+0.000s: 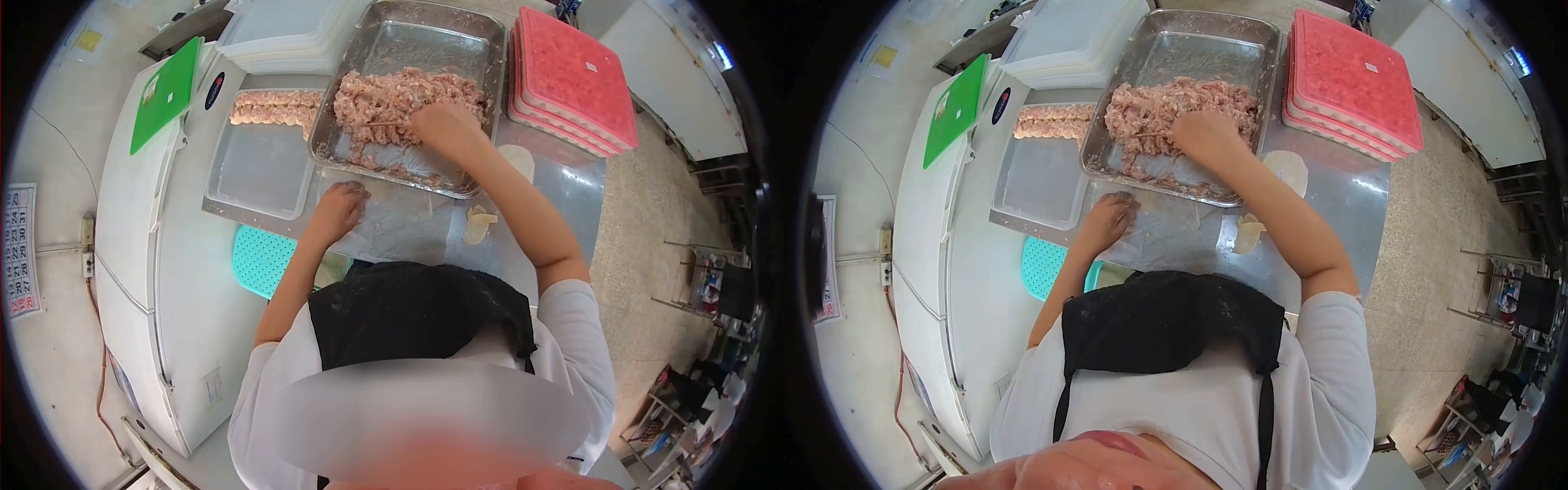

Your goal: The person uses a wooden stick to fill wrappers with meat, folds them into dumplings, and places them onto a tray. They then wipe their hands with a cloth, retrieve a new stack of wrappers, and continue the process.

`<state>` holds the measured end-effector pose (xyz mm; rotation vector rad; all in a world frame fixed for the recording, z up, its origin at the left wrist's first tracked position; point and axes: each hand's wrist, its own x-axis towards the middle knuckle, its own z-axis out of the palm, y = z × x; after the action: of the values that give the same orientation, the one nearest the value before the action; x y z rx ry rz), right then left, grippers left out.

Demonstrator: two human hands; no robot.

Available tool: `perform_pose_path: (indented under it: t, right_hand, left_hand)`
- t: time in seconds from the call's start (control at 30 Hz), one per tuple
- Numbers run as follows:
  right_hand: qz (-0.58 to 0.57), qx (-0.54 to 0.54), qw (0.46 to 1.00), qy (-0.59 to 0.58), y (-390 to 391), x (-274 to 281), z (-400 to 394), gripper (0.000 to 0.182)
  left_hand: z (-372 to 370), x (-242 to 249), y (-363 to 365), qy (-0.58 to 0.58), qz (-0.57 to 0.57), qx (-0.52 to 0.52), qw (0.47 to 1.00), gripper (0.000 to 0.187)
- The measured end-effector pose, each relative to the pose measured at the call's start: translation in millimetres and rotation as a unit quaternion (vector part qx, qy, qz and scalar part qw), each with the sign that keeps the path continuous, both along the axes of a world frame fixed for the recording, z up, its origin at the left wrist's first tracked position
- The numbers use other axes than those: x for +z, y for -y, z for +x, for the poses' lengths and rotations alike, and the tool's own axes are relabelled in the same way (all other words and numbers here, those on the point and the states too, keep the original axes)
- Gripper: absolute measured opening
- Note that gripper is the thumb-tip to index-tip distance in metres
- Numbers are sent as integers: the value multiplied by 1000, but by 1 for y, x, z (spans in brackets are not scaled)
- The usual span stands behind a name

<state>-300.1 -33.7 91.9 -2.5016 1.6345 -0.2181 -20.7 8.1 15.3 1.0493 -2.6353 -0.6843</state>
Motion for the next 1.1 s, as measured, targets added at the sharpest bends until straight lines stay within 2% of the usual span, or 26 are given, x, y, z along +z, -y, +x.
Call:
perform_pose_path:
  t: [0.07, 0.17, 0.27, 0.37, 0.4, 0.47, 0.5, 0.57, 0.67, 0.7, 0.77, 0.8, 0.87, 0.9, 0.97, 1.0, 1.03, 1.07, 1.1]
  right_hand:
    - [-46, 21, 999, -13, 3, -39, 15, 18]
    - [-13, 40, 999, 16, -27, -36, 37, 18]
    - [19, 54, 998, -19, -23, 21, 15, 17]
    - [13, -16, 996, -92, -18, 29, 0, 16]
    - [16, -17, 995, -97, -23, 17, 6, 16]
    - [-39, 5, 998, -42, -48, -18, 30, 17]
    - [-17, -42, 997, -60, -57, -12, 52, 17]
    - [-3, -27, 995, -94, -48, -3, 42, 18]
    - [6, -25, 993, -113, -47, 33, 21, 19]
    - [24, -71, 985, -153, -53, 42, 19, 19]
    - [44, -120, 972, -195, -63, 43, 32, 19]
    - [47, -127, 978, -159, -66, 31, 45, 18]
    - [51, -135, 982, -125, -63, 16, 68, 18]
    - [37, -124, 986, -107, -58, 12, 80, 18]
    - [12, -116, 991, -72, -47, 1, 99, 17]
    - [11, -119, 990, -73, -42, 0, 107, 17]
    - [18, -116, 991, -61, -38, 0, 113, 17]
    - [24, -113, 992, -51, -35, 0, 118, 18]
    - [22, -116, 992, -54, -31, -3, 120, 18]
  left_hand:
    - [-7, -14, 2, -92, -108, 44, 989, 19]
    - [-10, -22, 6, -73, -126, 71, 987, 20]
    - [-2, -29, 17, -78, -111, 62, 989, 23]
    - [4, -14, 20, -136, -88, 48, 986, 19]
    - [8, -13, 22, -141, -85, 48, 985, 19]
    - [21, -11, 27, -163, 45, 82, 982, 16]
    - [24, -4, 29, -166, 47, 80, 982, 16]
    - [33, 14, 30, -248, 272, 170, 914, 14]
    - [54, 25, 46, -260, 267, 112, 921, 16]
    - [57, 31, 50, -262, 270, 107, 920, 16]
    - [63, 43, 57, -386, 370, 184, 824, 15]
    - [65, 51, 62, -388, 373, 180, 823, 15]
    - [71, 65, 69, -537, 572, 194, 589, 16]
    - [75, 61, 73, -537, 573, 191, 588, 16]
    - [86, 49, 82, -454, 391, 111, 793, 20]
    - [91, 54, 88, -454, 391, 108, 793, 20]
    - [96, 63, 93, -360, 253, 77, 895, 24]
    - [99, 67, 99, -254, 104, 43, 961, 28]
    - [101, 62, 105, -256, 103, 40, 960, 28]
